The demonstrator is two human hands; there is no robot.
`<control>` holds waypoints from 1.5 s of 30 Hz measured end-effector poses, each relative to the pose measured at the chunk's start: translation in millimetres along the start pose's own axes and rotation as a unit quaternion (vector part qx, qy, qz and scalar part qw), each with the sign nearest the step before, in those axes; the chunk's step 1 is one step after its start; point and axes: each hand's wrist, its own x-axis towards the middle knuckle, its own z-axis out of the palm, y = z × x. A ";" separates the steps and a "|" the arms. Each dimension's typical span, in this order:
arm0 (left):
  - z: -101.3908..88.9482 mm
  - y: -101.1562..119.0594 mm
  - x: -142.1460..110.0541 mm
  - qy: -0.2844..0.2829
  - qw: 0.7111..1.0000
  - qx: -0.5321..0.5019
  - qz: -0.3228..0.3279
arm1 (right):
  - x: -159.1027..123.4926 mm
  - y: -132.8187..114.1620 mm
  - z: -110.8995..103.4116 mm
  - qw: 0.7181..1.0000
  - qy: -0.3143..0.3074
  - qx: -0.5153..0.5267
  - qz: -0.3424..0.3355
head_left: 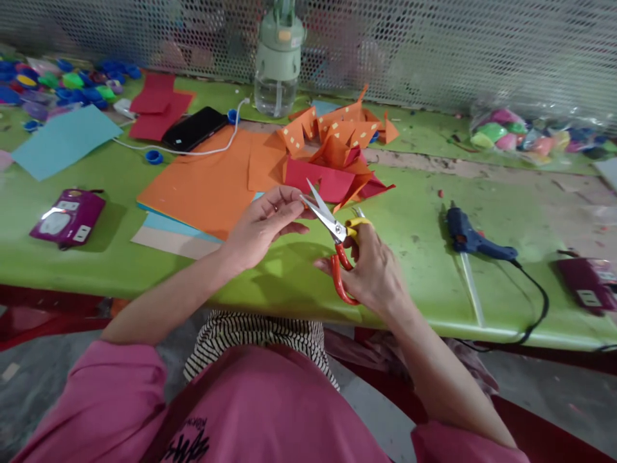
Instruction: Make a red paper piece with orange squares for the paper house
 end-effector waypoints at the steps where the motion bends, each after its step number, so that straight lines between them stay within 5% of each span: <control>1: 0.3 -0.4 -0.1 -0.002 1.000 -0.004 0.009 | -1.2 1.5 0.1 1.000 0.001 -0.022 -0.006; 7: -0.9 -3.7 1.4 -0.001 0.999 0.032 0.044 | -5.1 -2.8 1.5 0.996 0.014 -0.079 -0.050; 45: 0.3 -10.1 2.1 0.040 0.993 0.085 0.069 | -8.6 -7.9 7.2 0.992 0.066 -0.096 -0.053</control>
